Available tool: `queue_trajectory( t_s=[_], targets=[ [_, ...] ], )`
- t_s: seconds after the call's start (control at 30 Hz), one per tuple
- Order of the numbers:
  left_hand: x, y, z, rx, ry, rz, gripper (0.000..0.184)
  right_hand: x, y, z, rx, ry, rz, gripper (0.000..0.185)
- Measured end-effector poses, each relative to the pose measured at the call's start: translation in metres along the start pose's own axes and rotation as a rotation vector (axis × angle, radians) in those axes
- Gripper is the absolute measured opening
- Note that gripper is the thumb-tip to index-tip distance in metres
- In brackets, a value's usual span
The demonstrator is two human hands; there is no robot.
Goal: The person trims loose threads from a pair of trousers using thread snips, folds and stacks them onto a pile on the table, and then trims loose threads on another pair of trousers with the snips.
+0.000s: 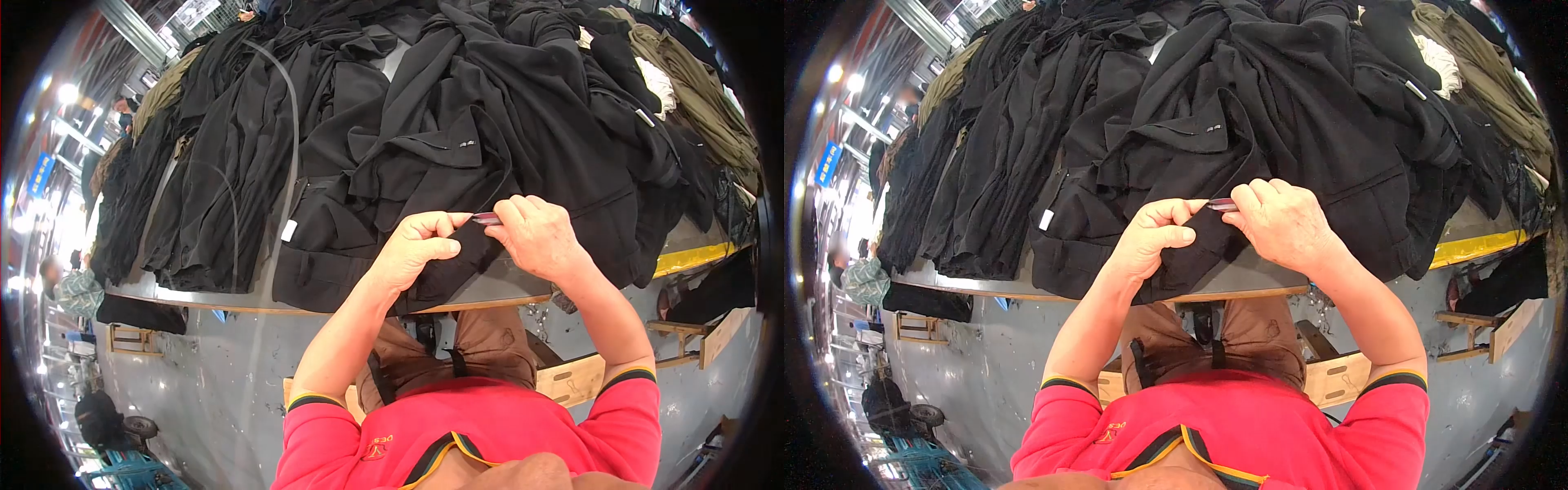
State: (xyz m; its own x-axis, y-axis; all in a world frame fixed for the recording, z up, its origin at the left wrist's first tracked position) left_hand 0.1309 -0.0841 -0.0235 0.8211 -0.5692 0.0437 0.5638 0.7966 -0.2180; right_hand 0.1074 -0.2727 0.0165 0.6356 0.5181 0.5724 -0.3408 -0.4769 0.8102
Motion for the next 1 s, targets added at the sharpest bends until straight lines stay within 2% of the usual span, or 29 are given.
queue_trajectory(
  t_s=[0.13,0.23,0.37,0.4,0.47,0.5,0.6,0.63,0.73,0.8,0.87,0.9,0.93,0.97,1.0],
  targets=[
    [0.0,-0.007,0.007,-0.117,0.04,-0.024,0.02,-0.001,-0.003,0.007,0.118,-0.057,-0.026,0.022],
    [0.002,0.002,-0.001,-0.147,-0.008,-0.012,0.019,-0.009,0.003,0.022,0.586,-0.327,0.02,0.026],
    [0.0,0.003,0.002,-0.097,0.001,0.042,0.019,0.009,0.01,-0.003,0.69,-0.214,0.082,0.045],
    [-0.001,-0.001,0.006,-0.099,0.031,0.051,0.019,0.014,0.003,-0.007,0.636,-0.125,0.121,0.04],
    [-0.002,0.0,0.003,-0.095,0.093,0.072,0.019,0.015,-0.018,-0.001,0.409,0.021,0.015,0.035],
    [-0.002,0.004,-0.001,-0.088,0.123,0.089,0.019,0.016,-0.021,-0.002,0.43,0.022,0.094,0.022],
    [-0.003,0.006,-0.002,-0.076,0.093,0.043,0.018,0.018,-0.028,-0.004,0.763,-0.137,0.217,0.011],
    [-0.003,0.004,0.0,-0.075,0.075,0.026,0.018,0.016,-0.027,-0.006,0.924,-0.33,0.215,0.008],
    [-0.001,-0.001,0.002,-0.08,0.038,0.0,0.019,0.003,-0.035,-0.002,1.434,-0.615,0.195,0.008],
    [-0.001,0.002,-0.002,-0.118,0.056,0.012,0.019,-0.006,-0.035,0.006,1.708,-0.742,0.373,0.013],
    [0.0,0.005,-0.005,-0.176,0.065,0.023,0.018,-0.013,-0.028,0.014,1.661,-0.691,0.309,0.016],
    [0.0,0.008,-0.005,-0.212,0.066,0.029,0.018,-0.016,-0.02,0.013,1.534,-0.771,0.082,0.019],
    [0.0,0.01,-0.005,-0.247,0.065,0.037,0.018,-0.018,-0.017,0.004,1.348,-0.509,-0.115,0.022],
    [-0.001,0.01,-0.005,-0.244,0.054,0.051,0.018,-0.02,-0.012,-0.003,1.183,-0.322,-0.405,0.021],
    [-0.001,0.013,-0.007,-0.241,0.063,0.056,0.018,-0.024,-0.011,-0.008,1.018,-0.229,-0.489,0.019]
  ],
)
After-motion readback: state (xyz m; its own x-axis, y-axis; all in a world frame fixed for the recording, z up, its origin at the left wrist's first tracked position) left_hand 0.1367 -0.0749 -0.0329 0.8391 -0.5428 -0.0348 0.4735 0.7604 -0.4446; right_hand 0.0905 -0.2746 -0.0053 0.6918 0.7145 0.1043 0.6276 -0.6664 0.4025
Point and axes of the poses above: each hand's wrist, its own x-axis towards the middle knuckle, its own y-axis out of the back of the hand, z = x × y, the point moved 3 cm from there along x, towards the middle knuckle, and after that the axes turned 6 degrees about x, right-handed, at the moved point
